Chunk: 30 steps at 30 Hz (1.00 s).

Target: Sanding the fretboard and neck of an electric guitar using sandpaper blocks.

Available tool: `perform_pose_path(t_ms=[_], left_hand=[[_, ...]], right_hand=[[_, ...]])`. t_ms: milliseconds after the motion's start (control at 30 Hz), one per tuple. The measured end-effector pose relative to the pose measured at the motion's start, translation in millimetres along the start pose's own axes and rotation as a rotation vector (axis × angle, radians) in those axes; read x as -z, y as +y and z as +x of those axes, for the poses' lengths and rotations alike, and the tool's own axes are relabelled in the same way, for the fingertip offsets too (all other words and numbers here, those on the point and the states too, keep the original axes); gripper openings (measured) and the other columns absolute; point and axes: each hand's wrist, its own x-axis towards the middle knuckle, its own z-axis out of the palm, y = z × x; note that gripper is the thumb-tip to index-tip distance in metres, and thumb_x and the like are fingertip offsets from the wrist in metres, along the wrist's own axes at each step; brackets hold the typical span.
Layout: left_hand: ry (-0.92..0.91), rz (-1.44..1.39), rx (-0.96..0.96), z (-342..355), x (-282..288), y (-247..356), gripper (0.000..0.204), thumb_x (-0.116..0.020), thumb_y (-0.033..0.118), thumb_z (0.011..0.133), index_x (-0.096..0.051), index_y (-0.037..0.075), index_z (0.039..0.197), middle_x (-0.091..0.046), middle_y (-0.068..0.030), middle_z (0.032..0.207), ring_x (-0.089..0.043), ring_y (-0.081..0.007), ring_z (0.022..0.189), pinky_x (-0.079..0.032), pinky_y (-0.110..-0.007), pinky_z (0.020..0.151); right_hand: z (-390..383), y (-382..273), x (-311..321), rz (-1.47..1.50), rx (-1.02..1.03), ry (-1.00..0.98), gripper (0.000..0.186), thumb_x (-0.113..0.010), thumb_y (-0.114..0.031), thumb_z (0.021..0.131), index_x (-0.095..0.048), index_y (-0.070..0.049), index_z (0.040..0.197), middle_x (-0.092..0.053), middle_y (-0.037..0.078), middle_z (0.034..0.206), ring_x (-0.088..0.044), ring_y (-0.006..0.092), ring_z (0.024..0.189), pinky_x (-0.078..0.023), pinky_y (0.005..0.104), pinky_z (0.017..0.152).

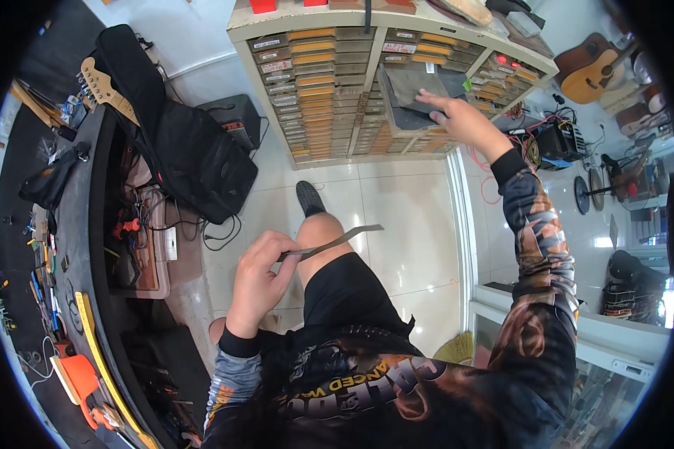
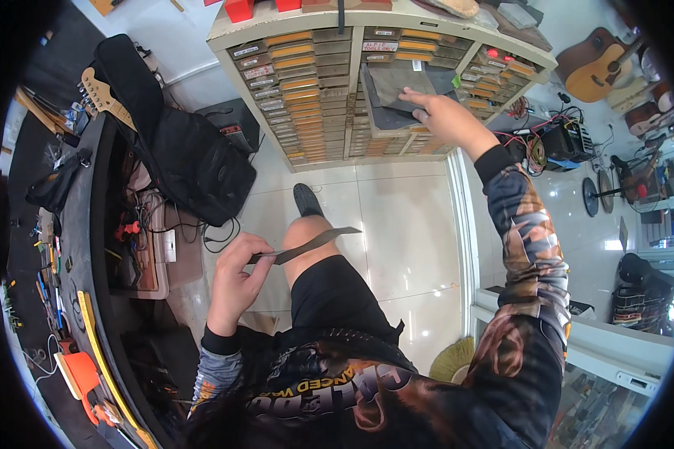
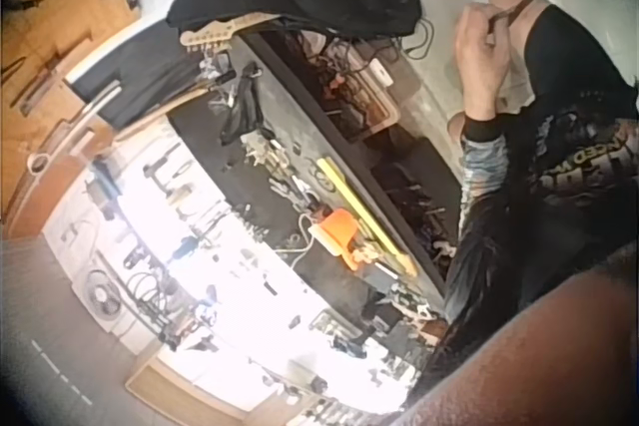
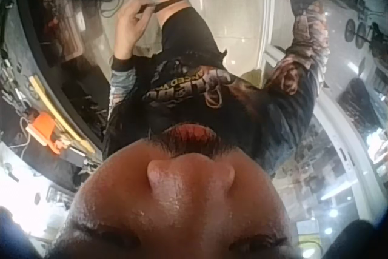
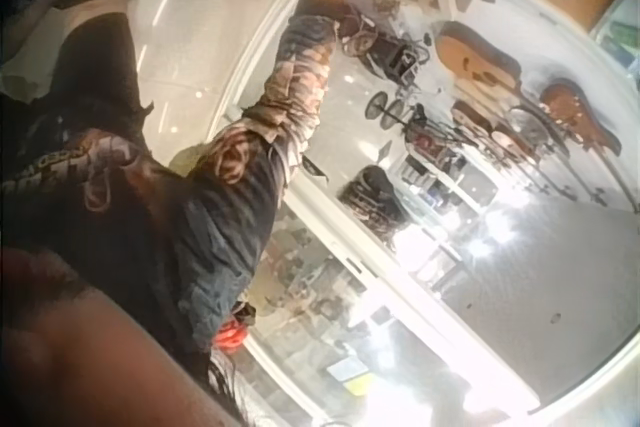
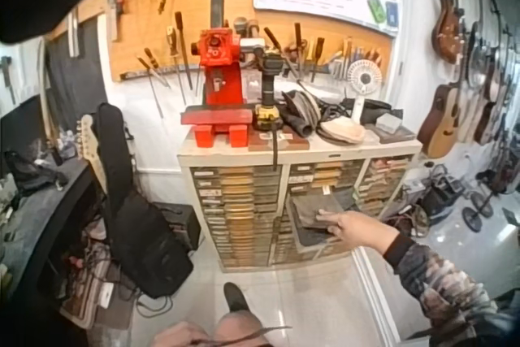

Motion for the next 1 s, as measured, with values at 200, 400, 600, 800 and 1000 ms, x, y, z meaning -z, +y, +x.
perform_pose_path(t_ms=[200,400,600,800,1000], left_hand=[[-0.005,-0.043,0.025,-2,-7,3,0.015,-0.081,-0.009,0.095,-0.077,0.0,0.106,-0.075,-0.0129,0.103,-0.076,-0.0291,0.094,-0.06,-0.038,0.083],[-0.032,-0.01,0.017,-13,-6,-3,0.012,-0.081,-0.007,0.096,-0.077,0.0,0.106,-0.075,-0.0132,0.102,-0.076,-0.0309,0.094,-0.06,-0.039,0.083],[-0.07,-0.014,0.048,-20,-13,-6,0.011,-0.081,-0.005,0.097,-0.077,0.0,0.106,-0.076,-0.0136,0.102,-0.077,-0.0323,0.095,-0.061,-0.04,0.082],[-0.105,0.025,0.024,-24,-17,1,0.007,-0.081,0.001,0.1,-0.078,0.001,0.106,-0.078,-0.0116,0.105,-0.078,-0.0338,0.098,-0.062,-0.041,0.082],[-0.149,0.006,0.049,-34,-23,-4,0.006,-0.081,0.004,0.101,-0.079,0.002,0.107,-0.079,-0.0112,0.106,-0.078,-0.034,0.099,-0.063,-0.042,0.083]], right_hand=[[3,-3,0,-0.577,0.343,0.291,0.063,-0.063,-0.001,0.105,-0.06,-0.009,0.167,-0.061,0.015,0.174,-0.061,0.0397,0.154,-0.052,0.0449,0.129],[-4,13,-8,-0.097,0.083,0.079,0.05,-0.065,-0.002,0.104,-0.065,-0.007,0.154,-0.065,0.019,0.162,-0.063,0.0415,0.148,-0.055,0.0475,0.122],[-5,-8,-20,-0.195,0.163,0.217,0.038,-0.068,-0.006,0.107,-0.066,-0.005,0.145,-0.07,0.02,0.147,-0.071,0.0437,0.13,-0.06,0.0496,0.108],[-28,-7,-18,-0.163,0.314,0.142,0.045,-0.061,-0.038,0.12,-0.071,-0.004,0.149,-0.075,0.02,0.14,-0.07,0.044,0.133,-0.057,0.05,0.114],[-35,-21,9,-0.408,0.277,0.158,0.023,-0.072,-0.013,0.104,-0.072,-0.006,0.126,-0.077,0.014,0.122,-0.074,0.0401,0.119,-0.06,0.0528,0.101]])
